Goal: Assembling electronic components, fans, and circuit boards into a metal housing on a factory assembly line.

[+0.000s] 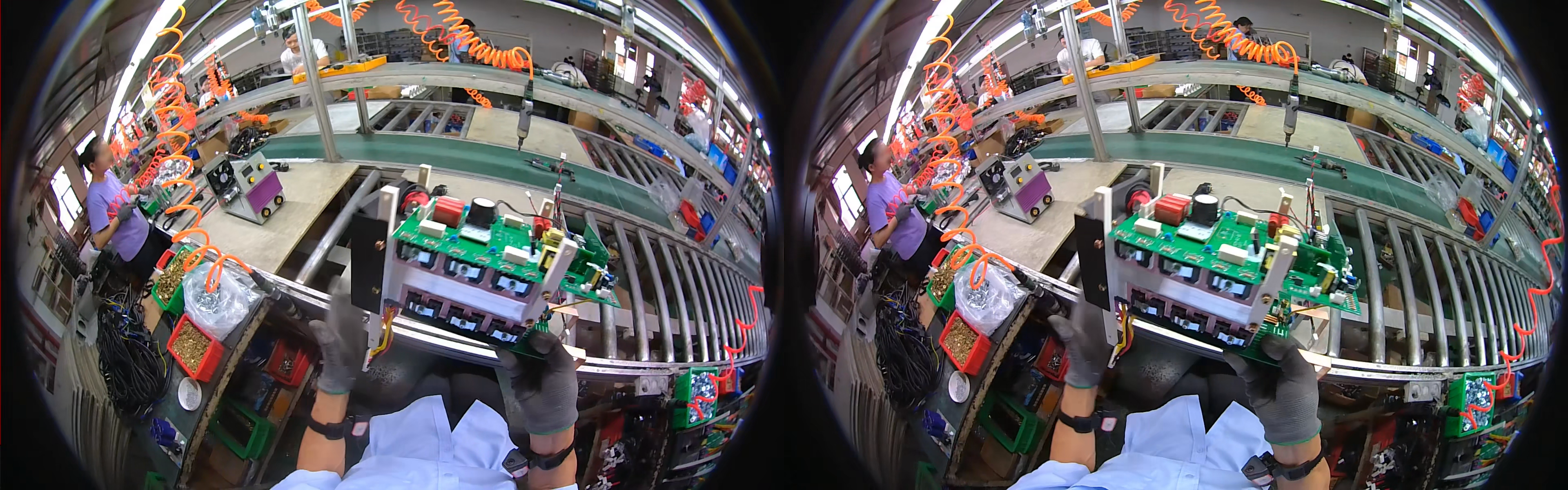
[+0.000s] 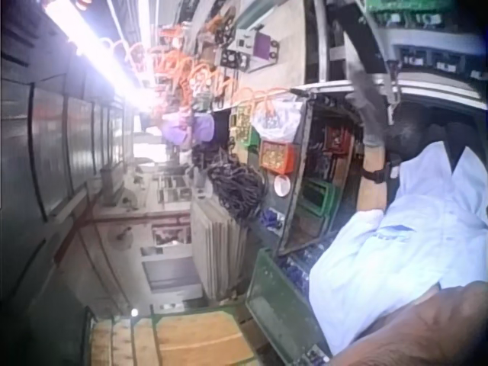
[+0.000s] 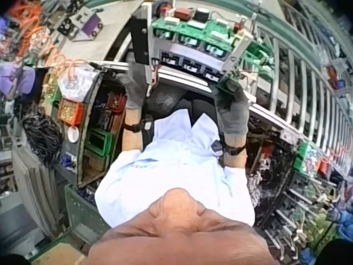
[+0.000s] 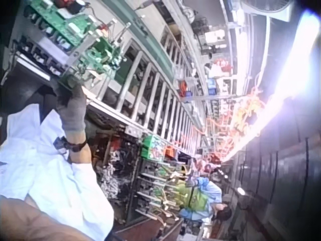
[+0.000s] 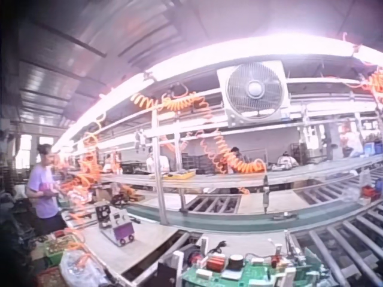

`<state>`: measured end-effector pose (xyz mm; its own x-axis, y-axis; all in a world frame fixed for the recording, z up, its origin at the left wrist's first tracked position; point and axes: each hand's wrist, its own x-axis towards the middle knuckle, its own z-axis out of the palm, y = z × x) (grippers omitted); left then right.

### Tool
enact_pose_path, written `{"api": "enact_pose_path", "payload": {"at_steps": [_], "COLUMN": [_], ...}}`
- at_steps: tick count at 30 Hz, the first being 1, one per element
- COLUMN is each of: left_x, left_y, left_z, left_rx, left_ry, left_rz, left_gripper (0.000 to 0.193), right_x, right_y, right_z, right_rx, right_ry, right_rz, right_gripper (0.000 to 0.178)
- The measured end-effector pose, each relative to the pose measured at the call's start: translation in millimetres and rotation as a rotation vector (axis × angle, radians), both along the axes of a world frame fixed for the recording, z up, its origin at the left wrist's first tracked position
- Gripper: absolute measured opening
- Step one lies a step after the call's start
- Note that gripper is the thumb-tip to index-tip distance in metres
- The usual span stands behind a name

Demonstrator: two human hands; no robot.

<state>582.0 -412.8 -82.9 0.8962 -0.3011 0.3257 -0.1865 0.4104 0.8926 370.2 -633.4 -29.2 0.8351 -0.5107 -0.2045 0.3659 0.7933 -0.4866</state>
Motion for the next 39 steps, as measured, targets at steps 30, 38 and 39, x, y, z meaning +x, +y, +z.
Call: {"api": "enact_pose_path", "payload": {"at_steps": [30,38,39], "left_x": [-60,-58,-44], "left_y": [-28,-29,-29], "left_z": [50,36,36], "left_rx": [-0.281,-0.565,-0.601], "left_ry": [0.676,0.488,0.441], "left_rz": [-0.425,-0.306,-0.353], "left_gripper": [0.081,0.063,0.06], "right_x": [13,40,44], "right_y": [-7,-11,-14], "right_z": [-97,-13,-4], "right_rx": [-0.861,-1.097,-1.181], "right_ry": [0.079,-0.009,0.013], "right_rz": [0.257,0.348,0.418], "right_gripper": [0.043,0.062,0.074]}}
